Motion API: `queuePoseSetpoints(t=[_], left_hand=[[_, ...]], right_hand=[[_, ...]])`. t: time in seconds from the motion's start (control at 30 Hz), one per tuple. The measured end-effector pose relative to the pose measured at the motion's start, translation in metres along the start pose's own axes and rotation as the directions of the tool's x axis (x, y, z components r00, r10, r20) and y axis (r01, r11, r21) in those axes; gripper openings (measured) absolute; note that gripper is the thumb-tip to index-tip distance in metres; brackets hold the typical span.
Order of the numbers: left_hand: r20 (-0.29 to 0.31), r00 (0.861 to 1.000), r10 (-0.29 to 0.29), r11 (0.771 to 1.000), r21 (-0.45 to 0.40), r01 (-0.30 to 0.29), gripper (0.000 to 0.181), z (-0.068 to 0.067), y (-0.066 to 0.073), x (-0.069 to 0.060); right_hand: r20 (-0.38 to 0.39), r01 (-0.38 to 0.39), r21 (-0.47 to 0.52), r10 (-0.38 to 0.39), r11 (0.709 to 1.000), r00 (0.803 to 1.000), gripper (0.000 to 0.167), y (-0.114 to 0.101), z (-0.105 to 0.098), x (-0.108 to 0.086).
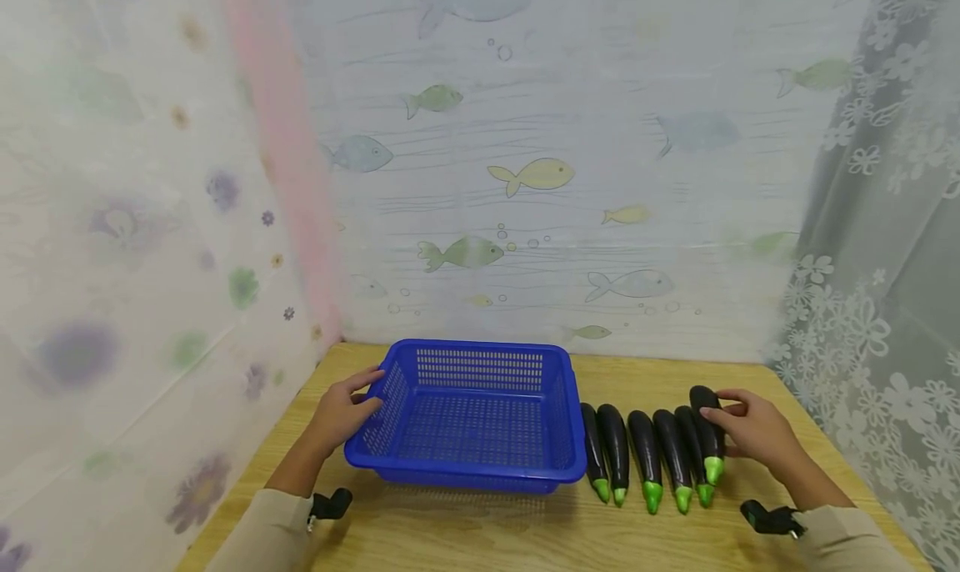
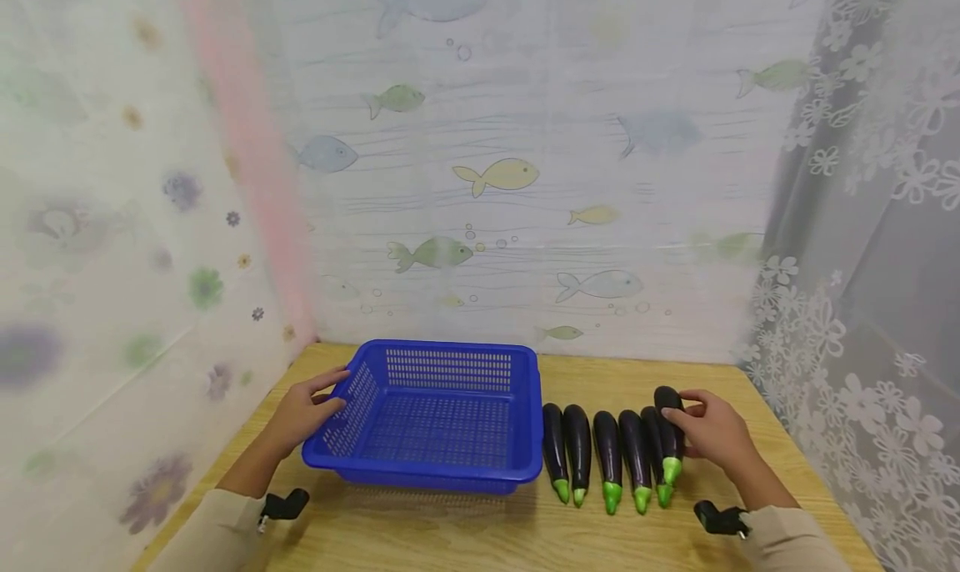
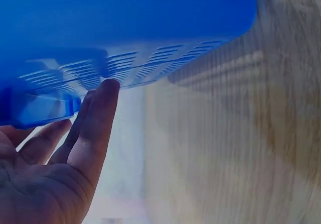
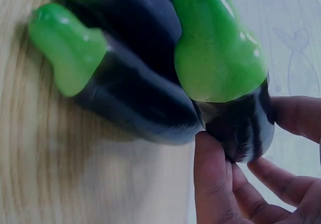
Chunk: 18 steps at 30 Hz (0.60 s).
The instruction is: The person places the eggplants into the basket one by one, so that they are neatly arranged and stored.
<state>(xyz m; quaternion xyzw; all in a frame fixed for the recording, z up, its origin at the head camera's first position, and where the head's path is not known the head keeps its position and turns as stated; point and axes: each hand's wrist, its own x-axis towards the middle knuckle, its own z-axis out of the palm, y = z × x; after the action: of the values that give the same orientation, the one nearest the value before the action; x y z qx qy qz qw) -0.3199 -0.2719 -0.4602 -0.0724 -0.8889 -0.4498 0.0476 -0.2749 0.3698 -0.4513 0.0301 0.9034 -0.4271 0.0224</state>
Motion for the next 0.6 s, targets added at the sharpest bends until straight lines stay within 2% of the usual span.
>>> queuePoseSetpoints(t=[0.17,0.27,0.6], left_hand=[[0.056,0.998,0.024,1.000,-0.011,-0.024,0.060,-0.001,0.004,0.000],[0.069,0.997,0.029,1.000,-0.007,-0.029,0.065,-0.001,0.004,0.000],[0.023,0.999,0.039,0.997,0.072,-0.041,0.066,0.004,0.004,-0.003]], right_hand=[[-0.009,0.020,0.007,-0.020,1.000,1.000,0.084,-0.007,0.005,0.000],[-0.008,0.032,0.021,-0.031,0.999,0.999,0.083,-0.011,0.007,0.000],[0.045,0.013,0.102,-0.017,0.995,0.999,0.085,-0.031,0.015,0.002]])
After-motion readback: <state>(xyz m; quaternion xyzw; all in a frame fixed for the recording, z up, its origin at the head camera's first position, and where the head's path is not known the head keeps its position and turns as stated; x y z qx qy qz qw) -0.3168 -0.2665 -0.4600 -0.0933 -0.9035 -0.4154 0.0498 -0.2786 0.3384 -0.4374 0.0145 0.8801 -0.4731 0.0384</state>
